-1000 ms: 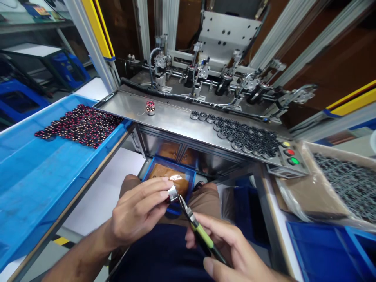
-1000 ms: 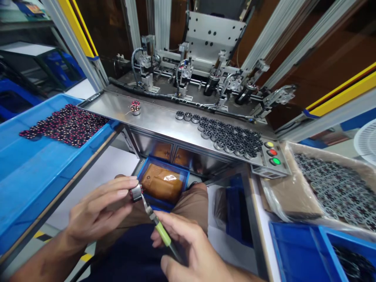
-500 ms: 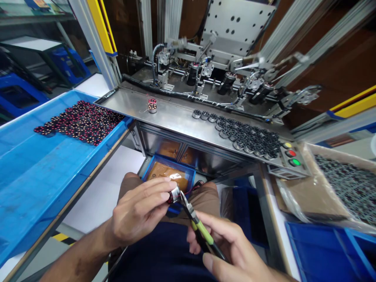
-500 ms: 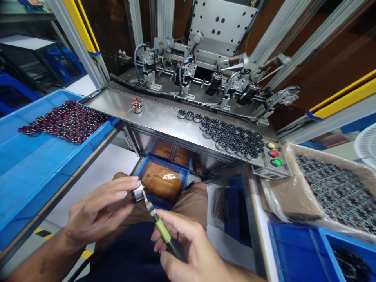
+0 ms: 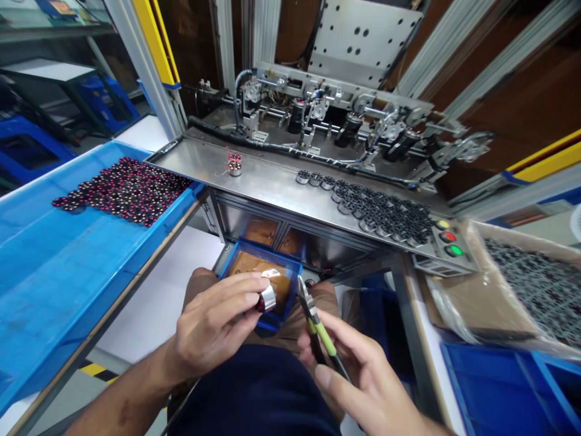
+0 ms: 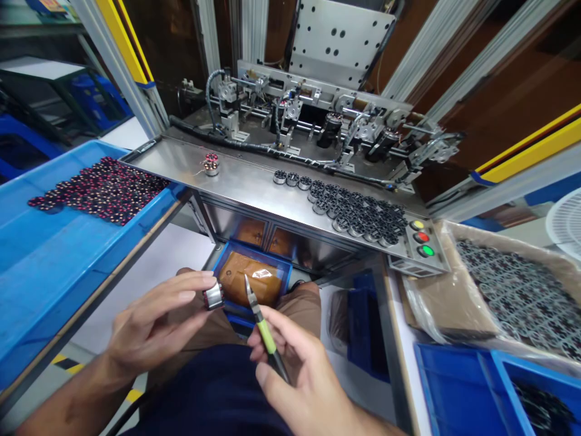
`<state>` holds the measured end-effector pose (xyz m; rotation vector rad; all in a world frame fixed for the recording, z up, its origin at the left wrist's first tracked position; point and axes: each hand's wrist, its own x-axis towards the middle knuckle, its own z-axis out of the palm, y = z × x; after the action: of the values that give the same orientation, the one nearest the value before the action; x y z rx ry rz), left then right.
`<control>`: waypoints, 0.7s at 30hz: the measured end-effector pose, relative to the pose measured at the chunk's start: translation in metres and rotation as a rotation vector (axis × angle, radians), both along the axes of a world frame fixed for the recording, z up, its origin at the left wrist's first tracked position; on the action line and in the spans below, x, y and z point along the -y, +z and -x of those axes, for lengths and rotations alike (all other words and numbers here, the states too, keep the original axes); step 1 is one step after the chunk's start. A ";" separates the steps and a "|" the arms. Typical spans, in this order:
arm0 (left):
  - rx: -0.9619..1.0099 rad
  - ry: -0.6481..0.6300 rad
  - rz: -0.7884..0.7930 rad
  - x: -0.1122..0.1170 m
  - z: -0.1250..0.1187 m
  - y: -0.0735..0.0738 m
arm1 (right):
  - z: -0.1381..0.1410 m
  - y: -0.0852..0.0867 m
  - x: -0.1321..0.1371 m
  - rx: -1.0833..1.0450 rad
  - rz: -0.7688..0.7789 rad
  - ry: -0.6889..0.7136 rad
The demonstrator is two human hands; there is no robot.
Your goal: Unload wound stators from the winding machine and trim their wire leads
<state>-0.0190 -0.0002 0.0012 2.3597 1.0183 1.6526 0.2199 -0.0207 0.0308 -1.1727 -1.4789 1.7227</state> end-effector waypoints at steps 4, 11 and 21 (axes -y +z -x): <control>-0.066 0.080 -0.044 0.001 0.004 -0.007 | -0.010 -0.010 0.005 -0.111 0.031 -0.025; -0.128 0.197 -0.077 0.004 0.003 -0.002 | -0.011 -0.012 0.006 -0.135 0.036 -0.063; 0.818 -0.321 0.678 -0.009 0.006 -0.025 | -0.015 -0.014 0.007 -0.090 0.021 -0.086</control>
<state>-0.0248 0.0086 -0.0235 1.1691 0.7817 1.5629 0.2345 -0.0275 0.0166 -1.1372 -1.3411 1.7140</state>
